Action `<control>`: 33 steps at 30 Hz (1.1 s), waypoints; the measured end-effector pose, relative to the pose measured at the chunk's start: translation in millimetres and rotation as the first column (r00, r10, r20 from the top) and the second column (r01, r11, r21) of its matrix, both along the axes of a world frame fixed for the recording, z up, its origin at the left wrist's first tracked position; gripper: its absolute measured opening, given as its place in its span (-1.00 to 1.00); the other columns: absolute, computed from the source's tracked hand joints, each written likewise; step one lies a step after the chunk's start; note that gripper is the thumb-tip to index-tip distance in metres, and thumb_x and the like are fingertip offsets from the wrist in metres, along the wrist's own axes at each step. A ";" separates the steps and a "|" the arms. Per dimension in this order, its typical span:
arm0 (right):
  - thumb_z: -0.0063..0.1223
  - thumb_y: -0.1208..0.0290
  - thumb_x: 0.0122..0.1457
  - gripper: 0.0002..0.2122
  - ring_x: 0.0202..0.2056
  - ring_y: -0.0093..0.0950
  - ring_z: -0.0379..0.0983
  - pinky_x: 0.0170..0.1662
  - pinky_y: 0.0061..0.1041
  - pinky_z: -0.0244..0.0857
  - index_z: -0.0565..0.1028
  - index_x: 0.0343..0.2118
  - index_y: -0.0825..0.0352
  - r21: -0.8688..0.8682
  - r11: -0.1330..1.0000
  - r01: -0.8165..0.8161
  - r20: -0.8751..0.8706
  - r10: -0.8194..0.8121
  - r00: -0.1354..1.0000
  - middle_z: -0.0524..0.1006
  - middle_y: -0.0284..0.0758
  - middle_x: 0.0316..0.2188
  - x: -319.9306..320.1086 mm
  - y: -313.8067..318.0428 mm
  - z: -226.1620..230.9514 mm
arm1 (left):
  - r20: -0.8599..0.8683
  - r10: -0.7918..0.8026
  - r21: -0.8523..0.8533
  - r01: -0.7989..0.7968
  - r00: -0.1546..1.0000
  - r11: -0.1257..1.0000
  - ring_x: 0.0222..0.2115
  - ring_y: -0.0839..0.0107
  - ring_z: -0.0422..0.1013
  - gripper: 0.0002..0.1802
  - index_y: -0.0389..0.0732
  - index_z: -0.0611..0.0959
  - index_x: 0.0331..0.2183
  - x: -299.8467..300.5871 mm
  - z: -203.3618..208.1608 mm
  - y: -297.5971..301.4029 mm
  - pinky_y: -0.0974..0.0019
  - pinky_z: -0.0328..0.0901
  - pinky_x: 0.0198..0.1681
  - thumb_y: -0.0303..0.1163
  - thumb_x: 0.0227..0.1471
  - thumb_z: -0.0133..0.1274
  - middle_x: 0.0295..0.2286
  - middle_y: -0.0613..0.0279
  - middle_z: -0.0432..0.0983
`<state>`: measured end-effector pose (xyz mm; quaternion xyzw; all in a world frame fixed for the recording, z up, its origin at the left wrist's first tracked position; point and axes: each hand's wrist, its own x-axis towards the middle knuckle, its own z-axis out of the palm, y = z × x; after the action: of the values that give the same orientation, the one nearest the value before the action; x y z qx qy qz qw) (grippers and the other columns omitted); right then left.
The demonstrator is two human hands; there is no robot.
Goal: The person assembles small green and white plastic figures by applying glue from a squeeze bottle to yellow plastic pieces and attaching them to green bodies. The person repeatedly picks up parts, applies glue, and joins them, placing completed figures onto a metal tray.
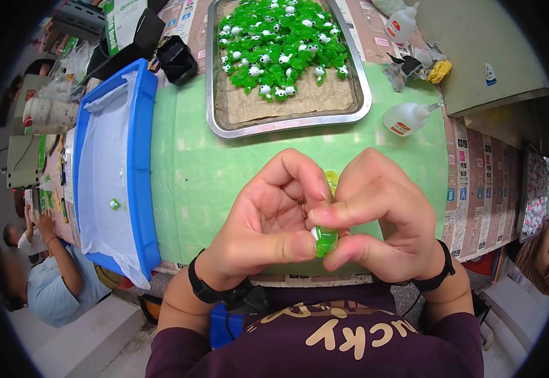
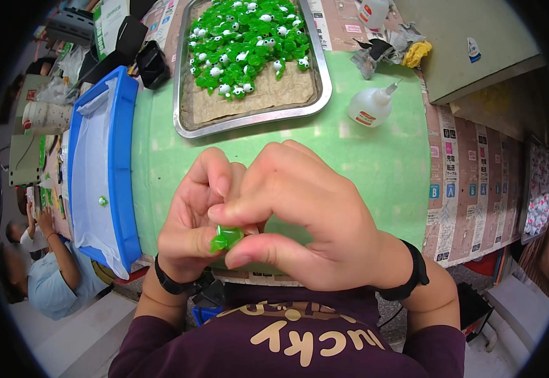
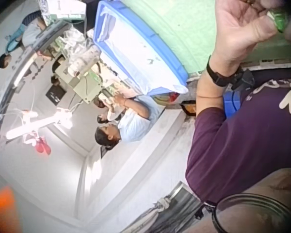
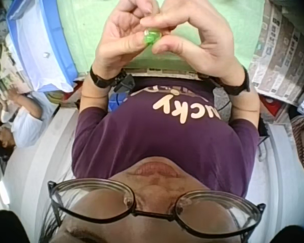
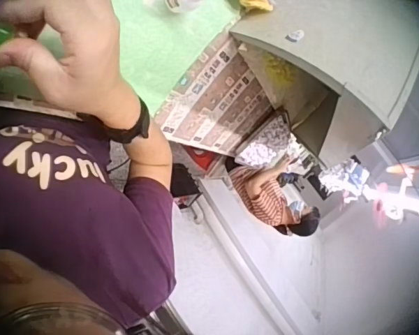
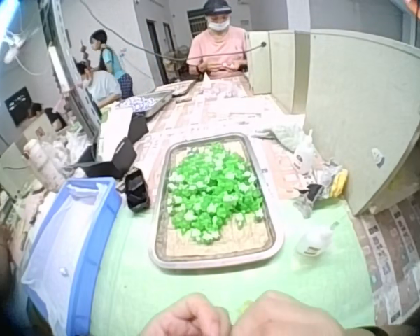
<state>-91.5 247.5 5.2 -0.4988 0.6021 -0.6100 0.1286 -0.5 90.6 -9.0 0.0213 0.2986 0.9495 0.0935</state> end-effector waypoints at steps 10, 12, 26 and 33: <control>0.34 0.28 -0.25 -0.59 -0.45 -0.56 0.28 -0.39 -0.61 0.17 0.52 -0.27 0.30 0.072 0.996 0.050 0.056 -0.054 0.997 0.41 -0.42 -0.48 1.4 1.7 4.8 | -0.043 -0.053 0.097 0.057 0.998 0.994 -0.23 0.40 0.34 -0.48 -0.19 0.29 -0.18 -4.3 -6.2 -1.7 0.40 0.23 -0.13 -0.53 -0.19 0.18 -0.25 0.18 0.34; 0.34 0.30 -0.26 -0.60 -0.46 -0.55 0.28 -0.40 -0.60 0.16 0.53 -0.29 0.30 0.059 0.997 0.040 0.012 -0.040 0.999 0.42 -0.42 -0.50 -1.2 2.5 4.1 | -0.025 -0.057 0.070 0.059 0.998 0.996 -0.24 0.43 0.32 -0.50 -0.19 0.29 -0.19 -4.3 -6.1 -1.8 0.42 0.22 -0.14 -0.53 -0.19 0.18 -0.27 0.21 0.33; 0.28 0.38 -0.17 -0.73 -0.60 -0.48 0.23 -0.50 -0.54 0.09 0.49 -0.38 0.35 -0.043 0.999 0.009 -0.095 -0.013 0.995 0.39 -0.39 -0.61 1.8 1.2 -3.3 | 0.021 -0.046 0.004 0.046 0.999 0.999 -0.32 0.57 0.24 -0.60 -0.15 0.28 -0.30 -1.7 0.6 4.0 0.50 0.15 -0.20 -0.52 -0.14 0.16 -0.38 0.33 0.28; 0.27 0.39 -0.16 -0.71 -0.61 -0.48 0.19 -0.51 -0.52 0.07 0.47 -0.36 0.35 -0.060 0.998 0.022 -0.088 -0.028 0.996 0.37 -0.40 -0.62 4.8 0.2 -6.4 | 0.023 -0.038 0.020 0.038 0.999 0.999 -0.33 0.57 0.24 -0.60 -0.15 0.28 -0.31 -2.4 0.1 4.4 0.51 0.15 -0.20 -0.54 -0.14 0.15 -0.38 0.32 0.29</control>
<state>-86.8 247.7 -1.2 -0.5215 0.5952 -0.6062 0.0793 -2.9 95.0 -8.9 0.0170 0.2877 0.9507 0.1148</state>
